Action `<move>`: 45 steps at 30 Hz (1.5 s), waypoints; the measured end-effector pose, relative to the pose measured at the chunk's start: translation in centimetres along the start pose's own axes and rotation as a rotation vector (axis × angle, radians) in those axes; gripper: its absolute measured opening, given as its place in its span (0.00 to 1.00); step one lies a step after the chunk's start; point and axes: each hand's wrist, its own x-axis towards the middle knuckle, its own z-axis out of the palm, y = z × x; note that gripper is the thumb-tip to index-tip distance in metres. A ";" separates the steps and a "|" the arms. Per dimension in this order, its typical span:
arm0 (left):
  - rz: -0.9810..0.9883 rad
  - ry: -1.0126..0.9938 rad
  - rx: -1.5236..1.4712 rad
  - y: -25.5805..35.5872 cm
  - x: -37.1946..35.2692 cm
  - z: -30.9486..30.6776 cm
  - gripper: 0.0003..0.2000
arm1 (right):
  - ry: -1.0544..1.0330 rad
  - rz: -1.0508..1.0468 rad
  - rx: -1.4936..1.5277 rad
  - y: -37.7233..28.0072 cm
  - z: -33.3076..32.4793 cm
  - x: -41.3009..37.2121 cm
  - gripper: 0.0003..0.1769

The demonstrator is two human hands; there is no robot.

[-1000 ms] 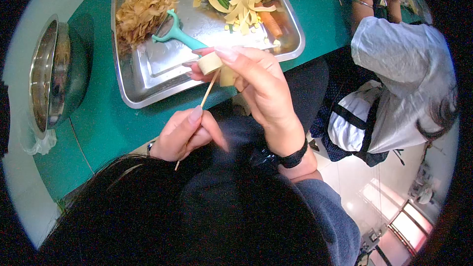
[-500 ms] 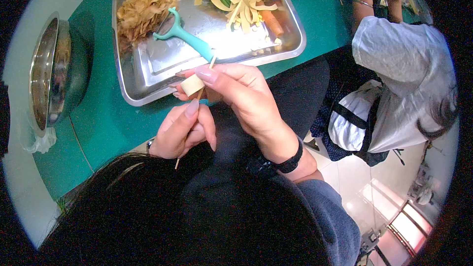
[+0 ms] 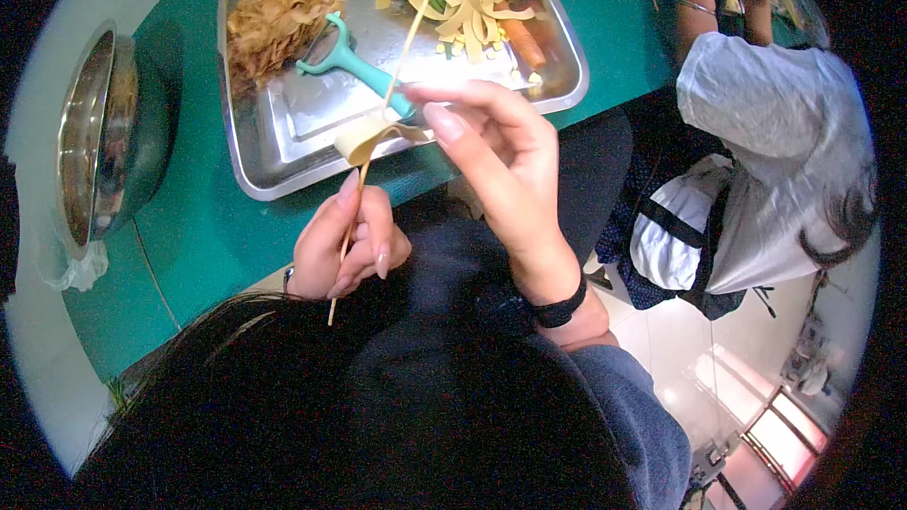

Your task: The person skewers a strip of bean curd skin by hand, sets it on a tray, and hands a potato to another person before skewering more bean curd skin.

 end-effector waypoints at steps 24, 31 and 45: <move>-0.021 -0.046 0.050 0.0 0.1 1.1 0.28 | -0.070 -0.244 -0.518 -0.8 0.4 -0.5 0.06; 0.019 -0.059 0.023 0.0 0.2 1.3 0.27 | -0.066 -0.231 -0.531 -0.9 0.7 -0.8 0.06; 0.019 -0.030 0.071 0.3 0.4 1.2 0.27 | -0.158 -0.243 -0.558 -0.8 0.5 -1.0 0.09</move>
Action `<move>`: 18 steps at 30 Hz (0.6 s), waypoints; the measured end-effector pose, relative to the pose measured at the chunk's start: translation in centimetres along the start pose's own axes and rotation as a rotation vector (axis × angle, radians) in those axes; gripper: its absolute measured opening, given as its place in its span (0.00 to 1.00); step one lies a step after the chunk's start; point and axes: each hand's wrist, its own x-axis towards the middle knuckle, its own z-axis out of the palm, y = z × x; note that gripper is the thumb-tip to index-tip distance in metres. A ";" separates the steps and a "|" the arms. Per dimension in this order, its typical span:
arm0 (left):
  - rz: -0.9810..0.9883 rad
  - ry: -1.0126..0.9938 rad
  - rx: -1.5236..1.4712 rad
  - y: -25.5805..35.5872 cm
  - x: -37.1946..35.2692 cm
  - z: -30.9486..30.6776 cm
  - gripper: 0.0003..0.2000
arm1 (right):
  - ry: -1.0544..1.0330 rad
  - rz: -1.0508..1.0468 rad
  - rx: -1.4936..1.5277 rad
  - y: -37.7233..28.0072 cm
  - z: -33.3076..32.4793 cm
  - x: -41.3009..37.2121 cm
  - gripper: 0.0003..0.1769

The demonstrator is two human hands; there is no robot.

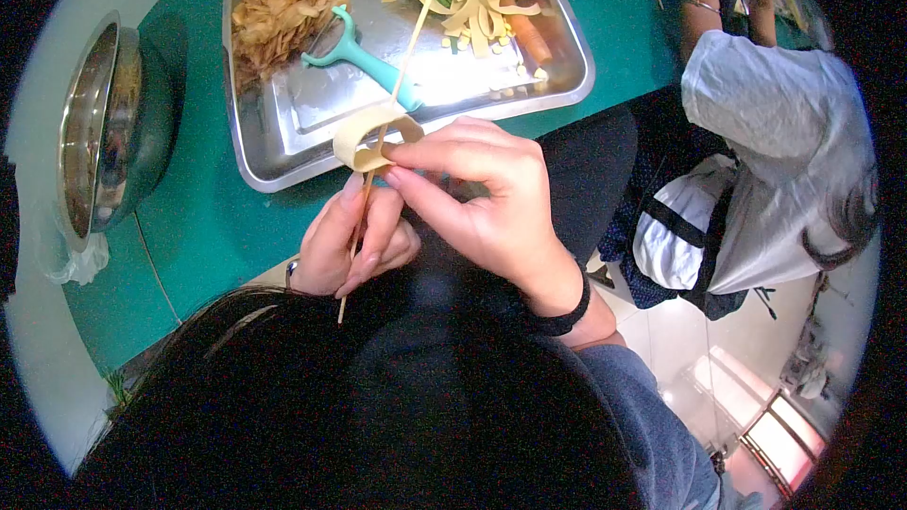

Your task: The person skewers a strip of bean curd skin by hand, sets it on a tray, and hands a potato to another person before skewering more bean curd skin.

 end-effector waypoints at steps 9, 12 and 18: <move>0.021 0.087 0.315 -0.8 -0.1 -0.3 0.30 | 0.034 0.145 0.141 0.3 0.1 -0.4 0.09; -0.058 0.092 0.338 -0.4 0.1 -0.6 0.31 | 0.071 0.274 0.248 0.4 0.4 -0.6 0.08; -0.069 0.184 0.376 0.4 0.2 0.2 0.27 | 0.181 0.307 0.432 1.1 0.0 -0.3 0.10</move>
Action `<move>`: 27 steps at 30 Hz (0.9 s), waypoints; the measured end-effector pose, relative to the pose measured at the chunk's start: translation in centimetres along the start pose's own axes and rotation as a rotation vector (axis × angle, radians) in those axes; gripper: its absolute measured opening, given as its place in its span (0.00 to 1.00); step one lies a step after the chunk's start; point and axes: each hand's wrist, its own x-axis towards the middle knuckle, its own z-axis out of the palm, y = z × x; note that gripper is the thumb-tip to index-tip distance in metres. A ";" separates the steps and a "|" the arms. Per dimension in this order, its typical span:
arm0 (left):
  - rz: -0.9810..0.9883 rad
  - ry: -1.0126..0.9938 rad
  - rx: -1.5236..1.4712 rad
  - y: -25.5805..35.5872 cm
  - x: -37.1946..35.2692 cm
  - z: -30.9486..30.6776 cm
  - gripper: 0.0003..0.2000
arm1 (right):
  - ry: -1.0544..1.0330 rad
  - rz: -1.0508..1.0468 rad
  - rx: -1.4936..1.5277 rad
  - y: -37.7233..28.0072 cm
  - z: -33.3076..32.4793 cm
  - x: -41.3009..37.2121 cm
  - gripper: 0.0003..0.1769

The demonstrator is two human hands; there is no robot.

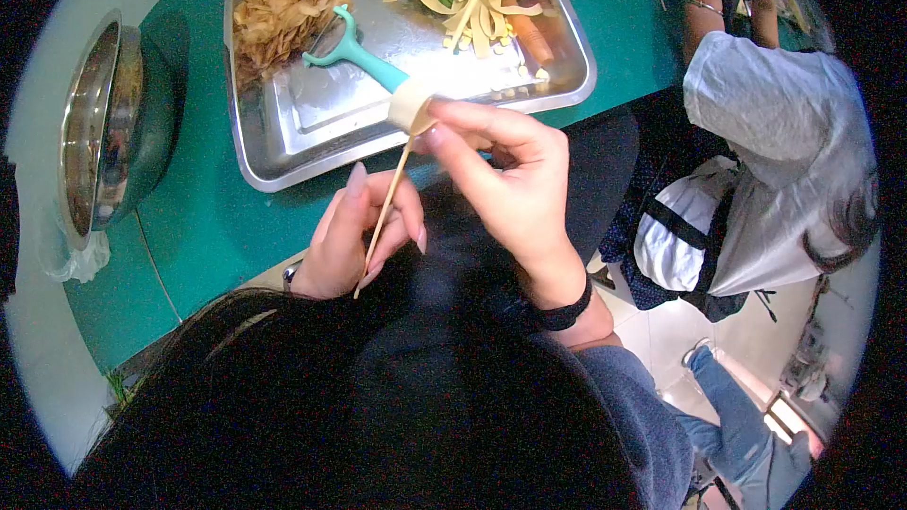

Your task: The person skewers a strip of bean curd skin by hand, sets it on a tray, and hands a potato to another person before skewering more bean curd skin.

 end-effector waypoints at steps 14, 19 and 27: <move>0.092 0.093 0.174 -0.4 -0.5 0.3 0.14 | 0.018 -0.035 0.087 0.1 -0.1 0.0 0.10; 0.104 0.118 0.108 -0.5 -0.4 0.3 0.14 | -0.021 0.008 0.033 -0.2 0.3 -0.4 0.10; 0.129 0.158 0.102 -0.2 -0.3 0.5 0.14 | -0.060 0.028 0.000 -0.2 0.9 -0.8 0.08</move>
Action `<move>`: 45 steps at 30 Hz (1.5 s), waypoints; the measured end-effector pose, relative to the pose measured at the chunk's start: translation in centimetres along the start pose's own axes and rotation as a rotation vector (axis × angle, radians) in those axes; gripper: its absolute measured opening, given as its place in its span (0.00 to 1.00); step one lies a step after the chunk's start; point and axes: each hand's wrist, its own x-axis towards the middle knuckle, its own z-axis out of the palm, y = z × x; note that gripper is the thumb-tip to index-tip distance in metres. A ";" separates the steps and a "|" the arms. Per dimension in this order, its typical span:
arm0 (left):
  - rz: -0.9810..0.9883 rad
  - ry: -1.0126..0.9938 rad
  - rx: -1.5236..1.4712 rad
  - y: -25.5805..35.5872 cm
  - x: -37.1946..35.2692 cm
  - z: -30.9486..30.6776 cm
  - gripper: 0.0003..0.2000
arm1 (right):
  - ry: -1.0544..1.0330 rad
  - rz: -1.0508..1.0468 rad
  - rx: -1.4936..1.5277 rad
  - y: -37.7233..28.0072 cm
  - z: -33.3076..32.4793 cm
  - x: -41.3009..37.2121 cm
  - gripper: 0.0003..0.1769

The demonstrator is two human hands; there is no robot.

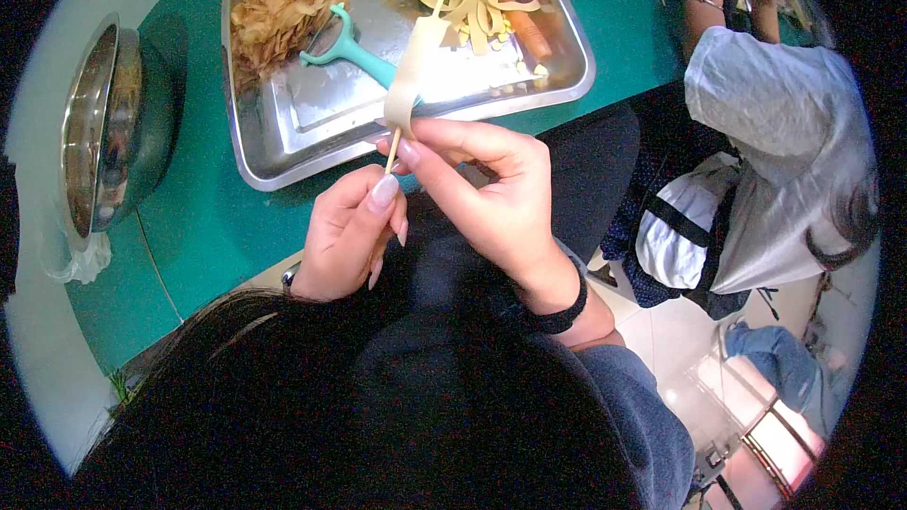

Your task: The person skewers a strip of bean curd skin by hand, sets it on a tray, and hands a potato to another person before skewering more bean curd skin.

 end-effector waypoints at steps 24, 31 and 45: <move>0.032 -0.081 0.184 -0.1 0.0 -0.8 0.14 | -0.165 0.058 0.279 -0.2 -3.6 2.0 0.23; 0.042 -0.175 0.309 0.1 0.1 -1.1 0.13 | -0.067 0.095 0.569 -1.3 -4.8 2.4 0.28; 0.218 -0.251 0.396 -1.3 0.5 -1.4 0.12 | 0.057 0.026 0.495 -2.1 -4.9 2.4 0.19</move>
